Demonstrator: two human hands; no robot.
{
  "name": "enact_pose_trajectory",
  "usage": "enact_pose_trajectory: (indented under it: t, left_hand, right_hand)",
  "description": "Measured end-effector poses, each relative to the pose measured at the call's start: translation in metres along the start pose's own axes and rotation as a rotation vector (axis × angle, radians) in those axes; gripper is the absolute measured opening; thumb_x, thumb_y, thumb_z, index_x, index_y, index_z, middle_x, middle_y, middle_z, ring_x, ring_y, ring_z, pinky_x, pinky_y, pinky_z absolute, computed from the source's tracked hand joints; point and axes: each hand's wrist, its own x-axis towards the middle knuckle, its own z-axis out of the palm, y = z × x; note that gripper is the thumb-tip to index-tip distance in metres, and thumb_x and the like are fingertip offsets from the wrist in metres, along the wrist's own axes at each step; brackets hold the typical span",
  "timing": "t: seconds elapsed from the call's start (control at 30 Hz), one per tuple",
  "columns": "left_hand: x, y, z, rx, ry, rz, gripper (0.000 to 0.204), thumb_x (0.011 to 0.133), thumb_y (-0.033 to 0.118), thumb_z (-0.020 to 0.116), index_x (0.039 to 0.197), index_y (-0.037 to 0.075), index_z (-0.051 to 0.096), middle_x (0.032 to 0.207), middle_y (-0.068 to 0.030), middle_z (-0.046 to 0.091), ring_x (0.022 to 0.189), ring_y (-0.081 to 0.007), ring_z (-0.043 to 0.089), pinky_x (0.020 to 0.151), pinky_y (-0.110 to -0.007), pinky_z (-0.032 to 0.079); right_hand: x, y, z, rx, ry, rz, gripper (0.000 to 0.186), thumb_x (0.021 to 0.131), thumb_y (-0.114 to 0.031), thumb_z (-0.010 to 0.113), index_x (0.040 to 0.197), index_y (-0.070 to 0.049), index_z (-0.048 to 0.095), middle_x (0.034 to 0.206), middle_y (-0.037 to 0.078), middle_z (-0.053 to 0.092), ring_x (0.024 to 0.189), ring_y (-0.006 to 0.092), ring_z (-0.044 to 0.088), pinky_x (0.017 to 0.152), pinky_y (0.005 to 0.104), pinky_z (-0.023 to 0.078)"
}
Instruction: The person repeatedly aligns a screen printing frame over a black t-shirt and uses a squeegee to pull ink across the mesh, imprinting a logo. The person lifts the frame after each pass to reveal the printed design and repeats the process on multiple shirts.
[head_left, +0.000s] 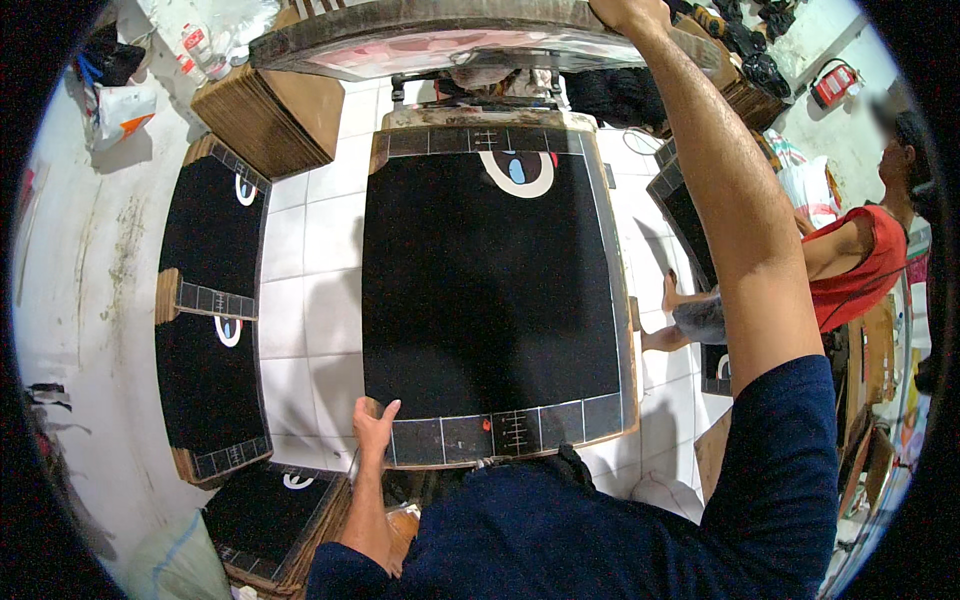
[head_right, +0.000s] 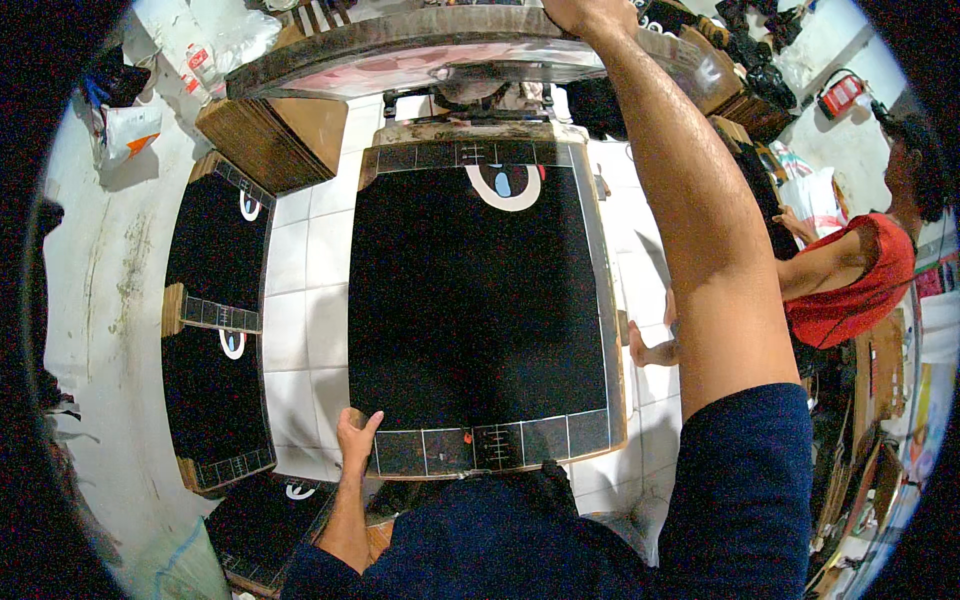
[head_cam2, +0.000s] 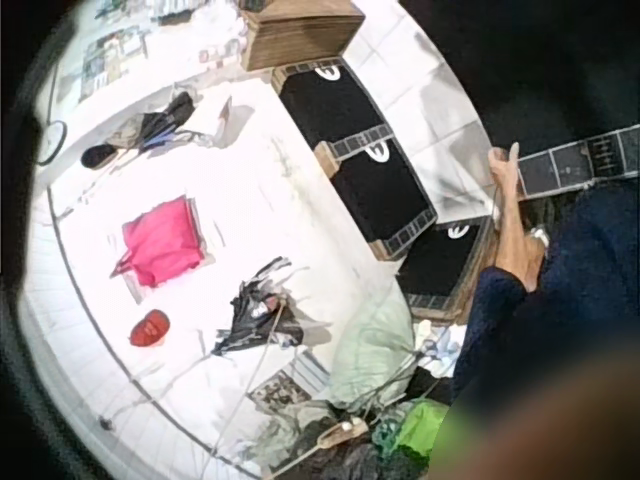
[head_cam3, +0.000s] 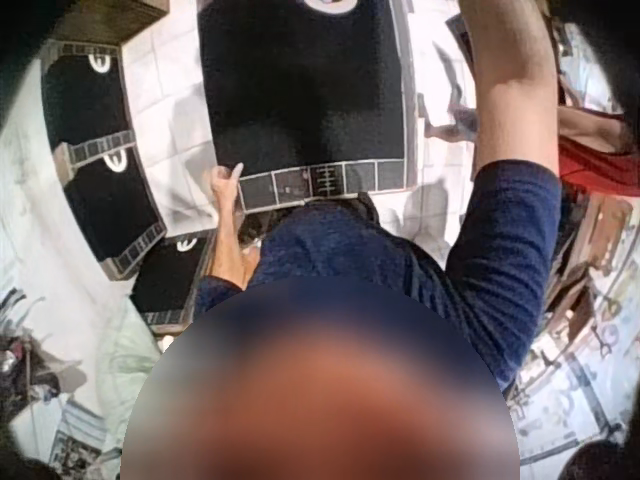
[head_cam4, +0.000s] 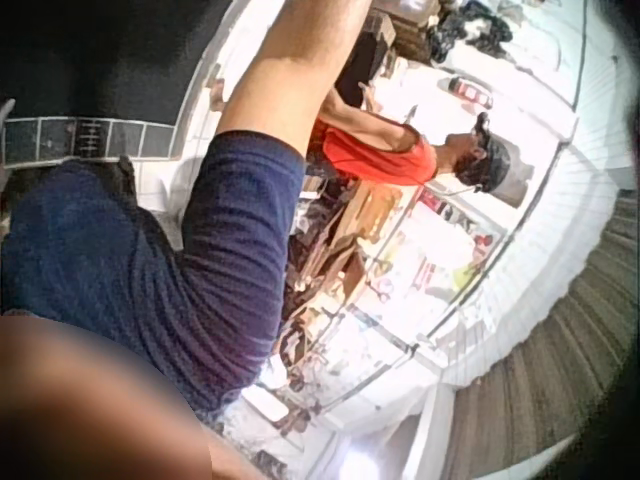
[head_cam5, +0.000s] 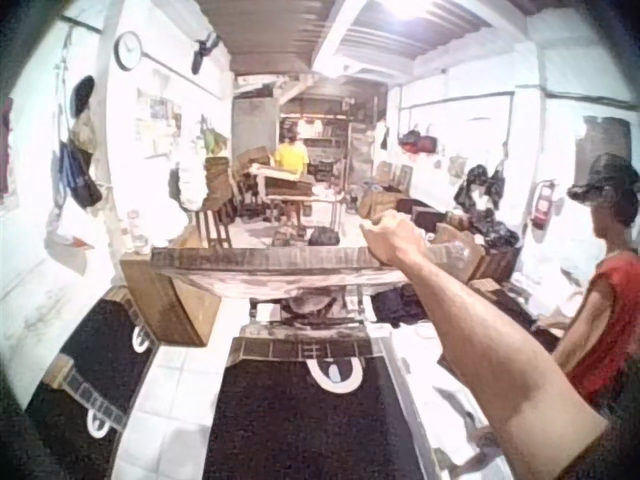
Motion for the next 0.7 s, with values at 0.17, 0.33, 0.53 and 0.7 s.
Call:
enact_pose_trajectory:
  t: [0.17, 0.33, 0.53, 0.7]
  left_hand:
    - [0.013, 0.023, -0.016, 0.210, -0.143, -0.070, 0.059, 0.070, 0.044, 0.093, 0.088, 0.002, 0.057, 0.078, -0.0129, 0.062, 0.073, -0.0314, 0.060, 0.070, -0.046, 0.048]
    - [0.020, 0.040, -0.013, 0.343, -0.125, -0.056, 0.059, 0.073, 0.045, 0.090, 0.095, 0.000, 0.058, 0.087, -0.0197, 0.066, 0.083, -0.0415, 0.064, 0.076, -0.050, 0.050]
    - [0.031, 0.058, -0.013, 0.404, -0.161, -0.107, 0.062, 0.075, 0.046, 0.088, 0.102, 0.000, 0.057, 0.097, -0.0249, 0.069, 0.095, -0.0467, 0.066, 0.083, -0.053, 0.051]
    - [0.037, 0.063, -0.014, 0.417, -0.170, -0.123, 0.063, 0.075, 0.047, 0.088, 0.102, 0.000, 0.057, 0.097, -0.0235, 0.069, 0.096, -0.0452, 0.066, 0.084, -0.052, 0.051]
  right_hand:
    - [0.014, -0.007, -0.004, 0.018, -0.005, 0.065, 0.052, 0.087, -0.052, 0.058, 0.114, -0.013, 0.078, 0.122, 0.020, 0.072, 0.118, 0.0389, 0.067, 0.102, 0.0463, 0.051]
    - [0.031, -0.008, -0.004, 0.024, -0.033, 0.014, 0.050, 0.087, -0.050, 0.058, 0.113, -0.012, 0.078, 0.120, 0.020, 0.073, 0.116, 0.0374, 0.068, 0.101, 0.0460, 0.052]
    - [0.045, -0.008, -0.004, 0.049, -0.009, -0.039, 0.052, 0.088, -0.051, 0.056, 0.115, -0.012, 0.077, 0.122, 0.021, 0.072, 0.118, 0.0377, 0.067, 0.102, 0.0462, 0.051]
    - [0.056, -0.008, -0.003, 0.016, -0.005, -0.006, 0.064, 0.089, -0.053, 0.056, 0.120, 0.001, 0.071, 0.125, 0.027, 0.069, 0.123, 0.0405, 0.064, 0.104, 0.0474, 0.049]
